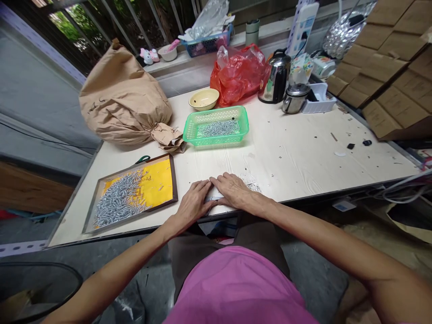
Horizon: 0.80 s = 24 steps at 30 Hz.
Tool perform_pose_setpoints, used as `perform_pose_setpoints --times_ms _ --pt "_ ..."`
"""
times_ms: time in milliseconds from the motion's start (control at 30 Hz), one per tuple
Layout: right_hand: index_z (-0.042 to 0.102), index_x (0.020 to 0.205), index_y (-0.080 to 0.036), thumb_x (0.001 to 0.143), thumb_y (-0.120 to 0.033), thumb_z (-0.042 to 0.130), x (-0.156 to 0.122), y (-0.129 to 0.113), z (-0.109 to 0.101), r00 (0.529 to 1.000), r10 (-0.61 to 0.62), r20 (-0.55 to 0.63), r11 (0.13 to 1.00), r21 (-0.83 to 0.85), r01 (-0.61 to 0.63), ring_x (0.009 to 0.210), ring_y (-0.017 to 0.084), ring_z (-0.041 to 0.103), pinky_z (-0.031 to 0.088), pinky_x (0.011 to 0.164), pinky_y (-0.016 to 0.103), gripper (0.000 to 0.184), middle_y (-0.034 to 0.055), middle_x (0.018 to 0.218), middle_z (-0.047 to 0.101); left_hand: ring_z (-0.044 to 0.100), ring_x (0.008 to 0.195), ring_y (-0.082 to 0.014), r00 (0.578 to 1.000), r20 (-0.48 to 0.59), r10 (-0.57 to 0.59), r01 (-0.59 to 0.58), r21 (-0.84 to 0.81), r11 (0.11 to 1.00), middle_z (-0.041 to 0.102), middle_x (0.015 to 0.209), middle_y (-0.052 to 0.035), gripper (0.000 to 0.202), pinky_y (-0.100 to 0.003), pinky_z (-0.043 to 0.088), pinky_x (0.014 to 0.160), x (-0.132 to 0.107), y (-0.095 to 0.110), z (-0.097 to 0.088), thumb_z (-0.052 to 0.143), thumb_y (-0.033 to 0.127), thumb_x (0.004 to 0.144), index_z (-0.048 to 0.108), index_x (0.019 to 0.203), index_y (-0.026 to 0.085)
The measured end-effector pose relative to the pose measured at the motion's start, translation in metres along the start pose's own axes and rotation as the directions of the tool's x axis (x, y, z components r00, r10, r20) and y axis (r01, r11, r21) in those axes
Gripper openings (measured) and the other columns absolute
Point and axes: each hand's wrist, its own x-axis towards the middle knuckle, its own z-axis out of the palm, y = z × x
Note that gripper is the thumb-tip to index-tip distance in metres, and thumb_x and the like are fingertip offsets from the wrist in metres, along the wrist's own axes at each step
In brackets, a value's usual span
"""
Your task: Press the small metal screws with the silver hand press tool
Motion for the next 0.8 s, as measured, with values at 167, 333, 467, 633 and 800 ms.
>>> perform_pose_setpoints --times_ms 167,333,467,633,800 --pt "0.050 0.121 -0.010 0.069 -0.038 0.076 -0.005 0.005 -0.009 0.991 0.114 0.067 0.992 -0.057 -0.110 0.101 0.028 0.051 0.044 0.082 0.039 0.064 0.0146 0.109 0.057 0.047 0.107 -0.0273 0.974 0.218 0.065 -0.118 0.240 0.963 0.054 0.120 -0.0138 0.057 -0.041 0.041 0.093 0.025 0.001 -0.006 0.060 0.034 0.080 0.043 0.130 0.012" --pt "0.061 0.099 -0.013 0.081 -0.029 0.066 0.001 0.005 -0.019 0.985 0.116 0.124 0.990 -0.096 -0.105 0.096 0.025 0.053 0.042 0.076 0.032 0.025 0.0118 0.100 0.060 0.048 0.101 -0.0267 0.971 0.240 0.021 -0.111 0.366 0.924 0.056 0.109 -0.0122 0.043 -0.038 0.045 0.080 0.030 0.009 -0.004 0.053 0.033 0.086 0.048 0.122 0.013" --pt "0.062 0.092 -0.014 0.087 -0.025 0.059 0.006 0.008 -0.013 0.983 0.113 0.145 0.992 -0.079 -0.103 0.091 0.022 0.056 0.039 0.072 0.030 0.012 0.0096 0.094 0.062 0.050 0.096 -0.0246 0.977 0.210 -0.023 -0.058 0.368 0.928 0.058 0.099 -0.0087 0.022 -0.035 0.045 0.075 0.033 0.011 0.002 0.049 0.032 0.089 0.057 0.101 0.016" --pt "0.063 0.095 -0.015 0.087 -0.026 0.058 0.007 0.011 -0.015 0.984 0.137 0.117 0.990 -0.064 -0.130 0.091 0.022 0.055 0.039 0.075 0.030 0.014 0.0098 0.096 0.062 0.051 0.096 -0.0249 0.984 0.175 -0.046 -0.022 0.368 0.929 0.059 0.098 -0.0084 0.022 -0.034 0.046 0.073 0.038 0.007 0.001 0.050 0.034 0.089 0.059 0.098 0.017" --pt "0.057 0.117 -0.014 0.079 -0.037 0.067 0.010 0.030 -0.019 0.997 0.005 0.079 0.999 0.037 -0.008 0.102 0.026 0.052 0.041 0.082 0.033 0.045 0.0134 0.110 0.059 0.049 0.113 -0.0288 0.999 0.004 -0.053 0.048 0.343 0.938 0.055 0.121 -0.0153 0.038 -0.042 0.044 0.091 0.022 0.013 0.015 0.055 0.030 0.086 0.051 0.120 0.013"
